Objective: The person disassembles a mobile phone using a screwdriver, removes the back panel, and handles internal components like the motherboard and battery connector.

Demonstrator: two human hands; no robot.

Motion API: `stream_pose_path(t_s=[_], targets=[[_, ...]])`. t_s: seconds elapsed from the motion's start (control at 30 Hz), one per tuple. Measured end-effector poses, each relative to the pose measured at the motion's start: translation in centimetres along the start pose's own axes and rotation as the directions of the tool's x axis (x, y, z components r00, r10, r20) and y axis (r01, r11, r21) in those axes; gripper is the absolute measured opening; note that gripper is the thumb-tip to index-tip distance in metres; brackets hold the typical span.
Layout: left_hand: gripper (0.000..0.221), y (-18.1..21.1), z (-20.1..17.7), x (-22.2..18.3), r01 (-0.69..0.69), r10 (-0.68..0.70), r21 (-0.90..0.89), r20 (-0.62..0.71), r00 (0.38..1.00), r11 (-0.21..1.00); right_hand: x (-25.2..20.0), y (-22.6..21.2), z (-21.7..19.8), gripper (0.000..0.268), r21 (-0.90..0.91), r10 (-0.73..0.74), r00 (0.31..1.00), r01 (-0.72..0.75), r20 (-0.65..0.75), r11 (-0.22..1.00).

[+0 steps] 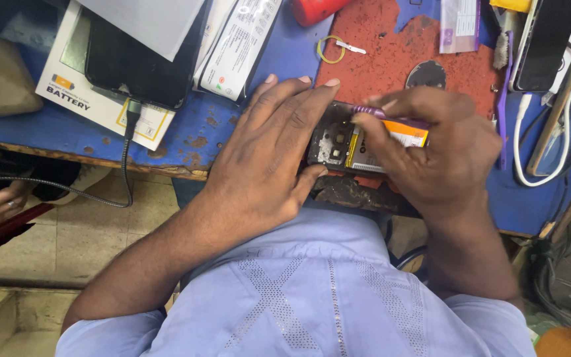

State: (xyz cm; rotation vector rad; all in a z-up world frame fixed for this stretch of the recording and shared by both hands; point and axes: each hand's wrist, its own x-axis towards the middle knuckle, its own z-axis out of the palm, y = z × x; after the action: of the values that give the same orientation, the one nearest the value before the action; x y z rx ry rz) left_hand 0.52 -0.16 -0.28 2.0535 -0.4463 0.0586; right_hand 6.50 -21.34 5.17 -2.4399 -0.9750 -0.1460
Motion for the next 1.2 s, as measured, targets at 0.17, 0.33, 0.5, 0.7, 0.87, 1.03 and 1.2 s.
stream_pose_path(t_s=[0.17,0.33,0.5,0.7,0.87,1.03,1.2], targets=[[0.091,0.1,0.1,0.1,0.014,-0.014,0.008,-0.006,1.000,1.000,1.2,-0.6,-0.9,0.034,0.072,-0.066,0.996,0.062,0.053,0.995],[0.095,0.1,-0.1,0.0,0.003,-0.003,-0.011,-0.018,1.000,1.000,2.0,-1.3,-0.6,0.035,0.077,0.166,0.983,-0.172,0.081,0.982],[0.097,0.2,0.0,-0.2,0.006,-0.006,-0.025,-0.029,1.000,1.000,1.7,-0.5,-0.8,0.023,0.096,0.030,0.993,-0.041,0.115,0.995],[0.100,0.1,0.0,-0.1,-0.007,0.006,-0.035,-0.035,0.999,0.999,1.7,-0.4,-0.8,0.028,0.271,0.074,0.992,-0.101,0.105,0.957],[0.099,0.2,0.0,0.0,-0.003,0.002,-0.024,-0.040,0.999,1.000,1.6,-0.9,-1.0,0.033,-0.075,0.124,0.987,-0.117,0.103,0.990],[0.099,0.1,0.0,-0.1,-0.014,0.012,-0.032,-0.045,0.999,0.999,2.0,-1.5,-1.1,0.025,-0.110,0.029,0.994,-0.018,0.104,0.994],[0.099,0.0,-0.1,-0.1,-0.015,0.013,-0.028,-0.040,0.999,0.999,2.6,-1.8,-1.4,0.024,0.088,-0.078,0.989,0.067,0.123,0.994]])
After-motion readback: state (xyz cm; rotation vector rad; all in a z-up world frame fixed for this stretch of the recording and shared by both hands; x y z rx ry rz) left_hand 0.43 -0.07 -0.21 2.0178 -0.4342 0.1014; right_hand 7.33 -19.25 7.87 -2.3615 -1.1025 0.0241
